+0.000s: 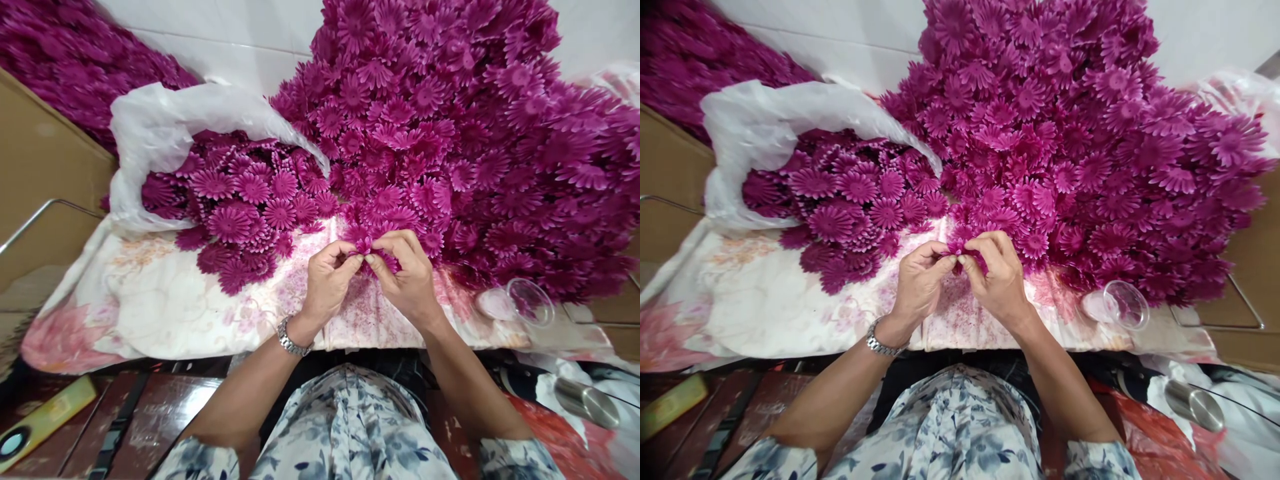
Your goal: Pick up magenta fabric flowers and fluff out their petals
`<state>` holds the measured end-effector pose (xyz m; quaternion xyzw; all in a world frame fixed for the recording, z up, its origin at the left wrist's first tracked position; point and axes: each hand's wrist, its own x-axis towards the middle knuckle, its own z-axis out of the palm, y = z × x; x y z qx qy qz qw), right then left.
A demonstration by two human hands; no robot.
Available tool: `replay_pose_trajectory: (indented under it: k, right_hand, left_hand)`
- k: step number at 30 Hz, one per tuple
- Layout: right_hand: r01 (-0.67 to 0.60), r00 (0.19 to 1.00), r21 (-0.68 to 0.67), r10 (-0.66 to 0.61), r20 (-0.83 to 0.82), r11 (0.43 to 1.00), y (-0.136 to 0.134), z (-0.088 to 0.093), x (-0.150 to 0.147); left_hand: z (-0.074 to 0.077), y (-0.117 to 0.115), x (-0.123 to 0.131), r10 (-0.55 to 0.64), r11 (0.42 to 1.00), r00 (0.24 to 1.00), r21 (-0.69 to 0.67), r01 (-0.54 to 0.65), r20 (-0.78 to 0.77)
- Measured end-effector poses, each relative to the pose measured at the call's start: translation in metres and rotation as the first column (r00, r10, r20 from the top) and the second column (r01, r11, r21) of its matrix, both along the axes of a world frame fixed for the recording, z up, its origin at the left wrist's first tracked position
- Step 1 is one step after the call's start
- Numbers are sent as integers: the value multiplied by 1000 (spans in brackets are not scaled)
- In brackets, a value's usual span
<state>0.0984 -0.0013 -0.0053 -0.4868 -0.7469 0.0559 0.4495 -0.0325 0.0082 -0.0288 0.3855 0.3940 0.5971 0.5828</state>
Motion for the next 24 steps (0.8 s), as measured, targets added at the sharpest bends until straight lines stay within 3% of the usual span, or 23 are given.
replay_pose_trajectory:
  k: [11, 24]
  right_hand:
    - [-21, 1000, 82, 19, 26, 996, 2, -4, 0]
    - [-32, 994, 154, 15, 110, 988, -3, -4, 4]
  left_hand:
    - [7, 2, 0, -55, 985, 988, -154, 78, 146]
    - [13, 7, 0, 85, 958, 962, -288, -7, 258]
